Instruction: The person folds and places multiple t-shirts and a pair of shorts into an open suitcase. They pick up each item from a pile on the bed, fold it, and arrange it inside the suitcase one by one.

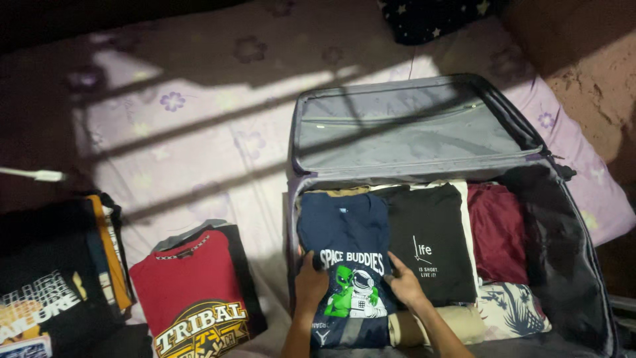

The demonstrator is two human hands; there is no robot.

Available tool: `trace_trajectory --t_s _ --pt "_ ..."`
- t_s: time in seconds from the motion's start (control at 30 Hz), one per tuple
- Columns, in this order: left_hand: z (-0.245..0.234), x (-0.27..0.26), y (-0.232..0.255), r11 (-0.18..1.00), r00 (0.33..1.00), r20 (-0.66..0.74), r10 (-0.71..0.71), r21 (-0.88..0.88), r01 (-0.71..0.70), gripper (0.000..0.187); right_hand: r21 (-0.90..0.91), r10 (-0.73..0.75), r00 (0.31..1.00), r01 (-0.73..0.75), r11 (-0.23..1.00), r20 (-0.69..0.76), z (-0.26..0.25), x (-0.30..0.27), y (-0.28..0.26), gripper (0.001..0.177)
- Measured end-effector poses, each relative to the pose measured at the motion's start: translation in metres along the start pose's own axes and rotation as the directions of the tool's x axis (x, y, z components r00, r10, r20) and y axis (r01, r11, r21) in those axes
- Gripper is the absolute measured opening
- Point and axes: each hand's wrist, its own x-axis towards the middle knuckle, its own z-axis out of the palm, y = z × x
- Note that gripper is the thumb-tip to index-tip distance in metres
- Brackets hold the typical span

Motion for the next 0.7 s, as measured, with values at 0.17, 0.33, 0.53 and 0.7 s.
trace_trajectory --t_s 0.17,0.33,0.53,0.7 --pt "0.02 0.028 0.012 0.978 0.979 -0.039 -0.199 -0.073 0.195 0.085 -0.159 0.024 0.992 -0.043 0.986 -0.12 -0.005 0.019 -0.023 0.07" --pt "0.023 0.058 0.034 0.947 0.941 -0.106 -0.32 -0.027 0.319 0.095 0.02 -0.025 0.978 0.03 0.999 -0.208 0.0 0.063 -0.055 0.057" --pt "0.021 0.07 0.044 0.998 0.957 -0.284 0.059 0.008 -0.059 0.055 0.065 -0.229 0.954 0.245 0.967 -0.193 0.01 0.087 -0.062 0.028" --pt "0.0 0.036 0.07 0.993 0.932 -0.344 0.119 0.044 -0.111 0.063 -0.272 -0.319 0.861 0.222 0.936 -0.396 0.003 0.062 -0.086 0.046"
